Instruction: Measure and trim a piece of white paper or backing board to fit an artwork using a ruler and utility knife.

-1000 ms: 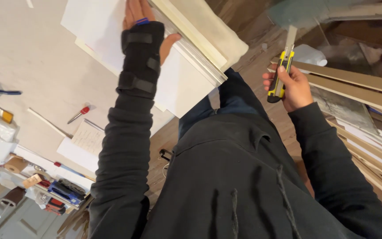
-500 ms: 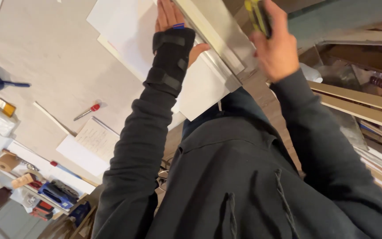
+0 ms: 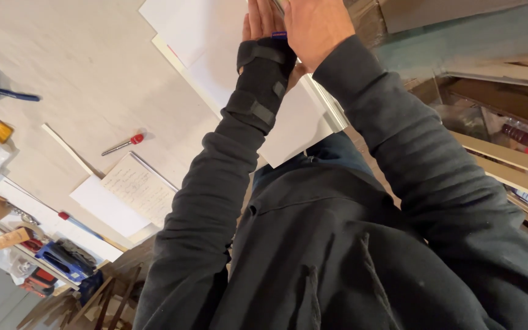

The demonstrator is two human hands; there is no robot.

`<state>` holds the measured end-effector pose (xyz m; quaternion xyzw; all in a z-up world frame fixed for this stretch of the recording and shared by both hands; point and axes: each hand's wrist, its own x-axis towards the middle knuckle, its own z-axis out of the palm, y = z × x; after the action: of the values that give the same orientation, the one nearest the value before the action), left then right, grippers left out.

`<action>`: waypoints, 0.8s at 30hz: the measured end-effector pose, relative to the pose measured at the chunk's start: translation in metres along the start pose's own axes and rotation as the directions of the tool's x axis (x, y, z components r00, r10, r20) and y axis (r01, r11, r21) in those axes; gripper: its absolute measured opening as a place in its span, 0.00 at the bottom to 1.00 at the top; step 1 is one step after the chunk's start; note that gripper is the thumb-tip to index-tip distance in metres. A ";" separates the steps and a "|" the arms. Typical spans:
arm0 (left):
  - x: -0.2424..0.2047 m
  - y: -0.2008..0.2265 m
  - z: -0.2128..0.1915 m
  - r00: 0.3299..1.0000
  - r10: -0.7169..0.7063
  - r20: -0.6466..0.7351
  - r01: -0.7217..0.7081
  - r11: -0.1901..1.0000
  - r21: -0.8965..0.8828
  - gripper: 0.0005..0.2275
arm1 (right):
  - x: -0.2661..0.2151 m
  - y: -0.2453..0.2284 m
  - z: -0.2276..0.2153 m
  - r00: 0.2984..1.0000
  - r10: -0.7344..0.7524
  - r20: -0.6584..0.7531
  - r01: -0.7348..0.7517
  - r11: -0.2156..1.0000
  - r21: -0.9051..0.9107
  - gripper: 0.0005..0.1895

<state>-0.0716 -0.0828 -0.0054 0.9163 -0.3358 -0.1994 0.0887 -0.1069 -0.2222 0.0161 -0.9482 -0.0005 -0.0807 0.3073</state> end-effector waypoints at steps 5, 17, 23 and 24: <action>-0.001 0.001 -0.006 0.999 -0.010 0.043 0.011 1.000 -0.020 0.59 | 0.002 0.000 -0.001 0.996 -0.053 0.069 0.060 0.994 -0.095 0.06; -0.002 0.008 -0.025 0.986 -0.050 0.160 0.048 0.999 0.018 0.61 | 0.011 0.021 0.008 0.973 -0.146 0.177 0.205 0.897 -0.391 0.05; -0.006 0.004 -0.021 0.996 -0.024 0.086 0.024 1.000 0.003 0.61 | 0.016 0.022 0.003 0.977 -0.159 0.140 0.197 0.924 -0.327 0.05; -0.006 0.004 -0.021 0.996 -0.025 0.086 0.025 1.000 0.002 0.61 | 0.016 0.020 0.001 0.977 -0.160 0.143 0.199 0.924 -0.327 0.05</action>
<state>-0.0689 -0.0811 0.0162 0.9111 -0.3278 -0.2397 0.0713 -0.0898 -0.2387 0.0062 -0.9859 -0.0909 -0.0535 0.1303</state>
